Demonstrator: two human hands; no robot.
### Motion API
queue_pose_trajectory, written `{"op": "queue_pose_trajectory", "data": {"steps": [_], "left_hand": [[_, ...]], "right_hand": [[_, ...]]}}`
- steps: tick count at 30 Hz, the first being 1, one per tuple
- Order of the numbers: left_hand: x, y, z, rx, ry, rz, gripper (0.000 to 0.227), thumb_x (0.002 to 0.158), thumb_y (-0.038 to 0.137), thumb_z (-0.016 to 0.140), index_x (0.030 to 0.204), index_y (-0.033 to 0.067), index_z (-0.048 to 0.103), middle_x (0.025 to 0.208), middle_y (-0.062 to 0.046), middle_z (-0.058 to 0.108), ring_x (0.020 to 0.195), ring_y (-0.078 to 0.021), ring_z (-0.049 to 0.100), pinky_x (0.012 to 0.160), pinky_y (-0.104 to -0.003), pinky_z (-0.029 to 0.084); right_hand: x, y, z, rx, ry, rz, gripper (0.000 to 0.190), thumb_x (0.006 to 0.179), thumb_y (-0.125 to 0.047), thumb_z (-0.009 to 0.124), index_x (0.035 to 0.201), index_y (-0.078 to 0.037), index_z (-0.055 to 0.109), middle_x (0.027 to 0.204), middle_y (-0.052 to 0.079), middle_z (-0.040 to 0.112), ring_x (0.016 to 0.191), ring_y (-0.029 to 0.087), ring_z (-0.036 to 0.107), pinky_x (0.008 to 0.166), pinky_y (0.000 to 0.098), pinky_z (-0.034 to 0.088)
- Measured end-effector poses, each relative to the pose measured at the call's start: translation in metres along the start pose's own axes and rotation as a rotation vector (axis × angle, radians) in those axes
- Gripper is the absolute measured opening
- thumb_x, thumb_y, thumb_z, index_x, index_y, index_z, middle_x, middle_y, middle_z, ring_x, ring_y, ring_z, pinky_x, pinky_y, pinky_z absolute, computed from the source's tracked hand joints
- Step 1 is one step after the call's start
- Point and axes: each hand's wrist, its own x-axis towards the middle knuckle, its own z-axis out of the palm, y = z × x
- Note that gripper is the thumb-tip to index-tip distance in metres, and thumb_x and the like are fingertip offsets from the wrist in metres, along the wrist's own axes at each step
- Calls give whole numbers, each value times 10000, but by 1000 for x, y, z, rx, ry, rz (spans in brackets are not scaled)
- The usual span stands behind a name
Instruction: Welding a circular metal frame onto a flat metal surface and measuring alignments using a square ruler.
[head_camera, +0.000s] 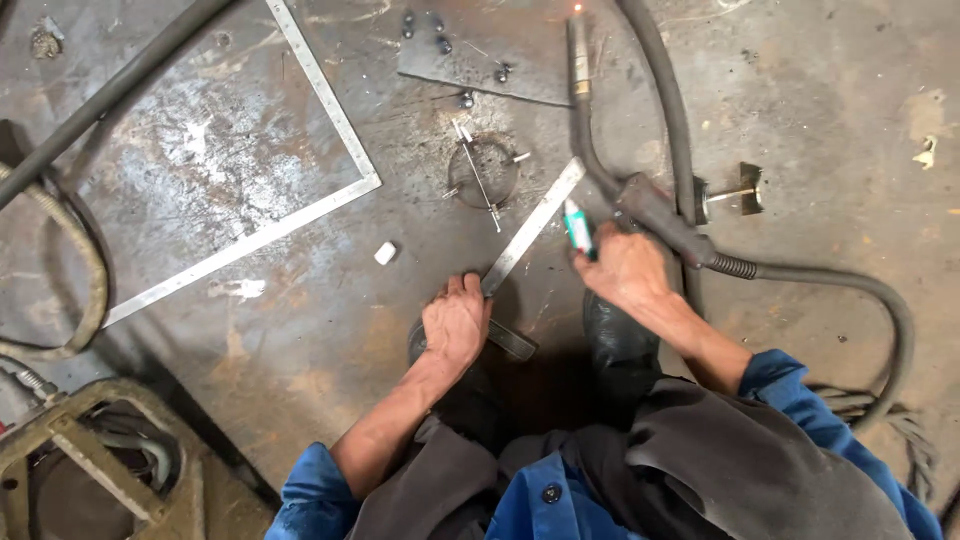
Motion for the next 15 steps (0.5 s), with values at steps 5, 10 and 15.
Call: {"op": "queue_pose_trajectory", "data": {"steps": [5, 10, 15], "left_hand": [[-7, 8, -23, -69, -201, -118, 420, 807, 299, 776, 1060, 16, 597, 944, -230, 703, 823, -410, 707, 750, -521, 568], [-26, 16, -65, -514, -387, 67, 247, 893, 271, 713, 1004, 52, 687, 846, -186, 728, 814, -385, 709, 735, -483, 544], [-28, -4, -98, -623, -471, 215, 216, 927, 238, 731, 1014, 45, 691, 902, -176, 708, 810, -353, 690, 714, -457, 527]], "right_hand": [[-17, 2, -8, -135, 47, 36, 527, 928, -511, 738, 1038, -2, 658, 865, 260, 725, 808, 429, 725, 711, 512, 577], [-45, -35, -27, -153, 381, -798, 610, 682, -264, 829, 1263, -131, 699, 1262, 188, 611, 1202, 381, 549, 944, 497, 465], [-49, -36, -34, -211, 390, -977, 467, 710, -296, 826, 1136, -149, 703, 1212, 115, 617, 1256, 313, 525, 1062, 548, 383]]}}
